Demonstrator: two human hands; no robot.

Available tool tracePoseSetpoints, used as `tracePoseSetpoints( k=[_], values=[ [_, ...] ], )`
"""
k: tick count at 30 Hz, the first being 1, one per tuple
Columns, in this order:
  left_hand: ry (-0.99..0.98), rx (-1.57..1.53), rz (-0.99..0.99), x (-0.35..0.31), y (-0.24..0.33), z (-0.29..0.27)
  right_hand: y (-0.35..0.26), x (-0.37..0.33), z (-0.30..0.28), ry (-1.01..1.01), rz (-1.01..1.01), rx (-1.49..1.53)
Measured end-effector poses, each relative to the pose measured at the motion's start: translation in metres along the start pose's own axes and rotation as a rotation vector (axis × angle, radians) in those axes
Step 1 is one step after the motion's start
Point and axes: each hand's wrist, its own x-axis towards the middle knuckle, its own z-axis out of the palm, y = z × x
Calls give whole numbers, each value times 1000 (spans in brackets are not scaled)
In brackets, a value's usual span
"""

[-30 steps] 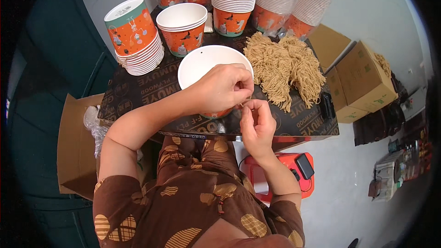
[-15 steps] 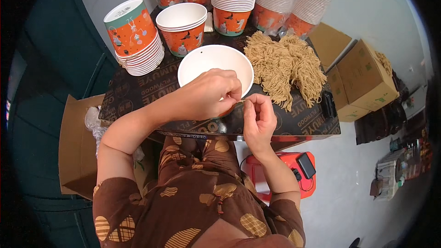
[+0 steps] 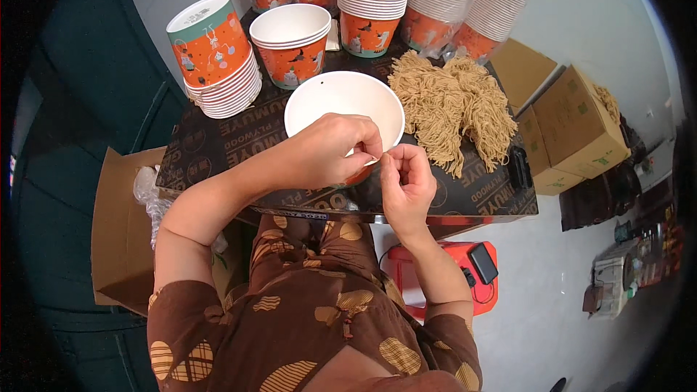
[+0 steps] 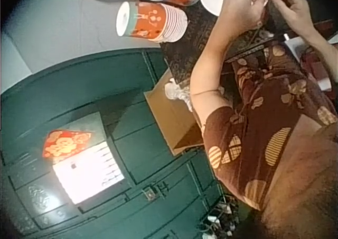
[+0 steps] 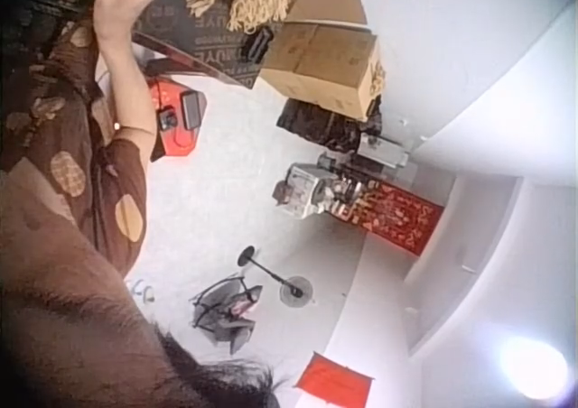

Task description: Assembling handles onto paper buckets by threading string through pre-punched holes.

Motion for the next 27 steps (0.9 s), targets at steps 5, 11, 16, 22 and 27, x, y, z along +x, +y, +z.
tracePoseSetpoints(
  k=[5, 11, 16, 22, 27],
  values=[
    [44, -5, 59, 0, -6, 1, -2, 1, -1, 2, 7, 44],
    [75, 58, 60, 0, -9, 4, -4, -2, -5, -5, -5, 123],
    [99, 110, 105, 0, -9, 6, 2, -1, -4, 17, -83, 148],
    [98, 104, 156, 1, -10, 7, 5, 2, 0, 25, 94, 260],
    [143, 66, 192, 2, -11, 9, 11, 2, 3, 48, 85, 328]
  ],
)
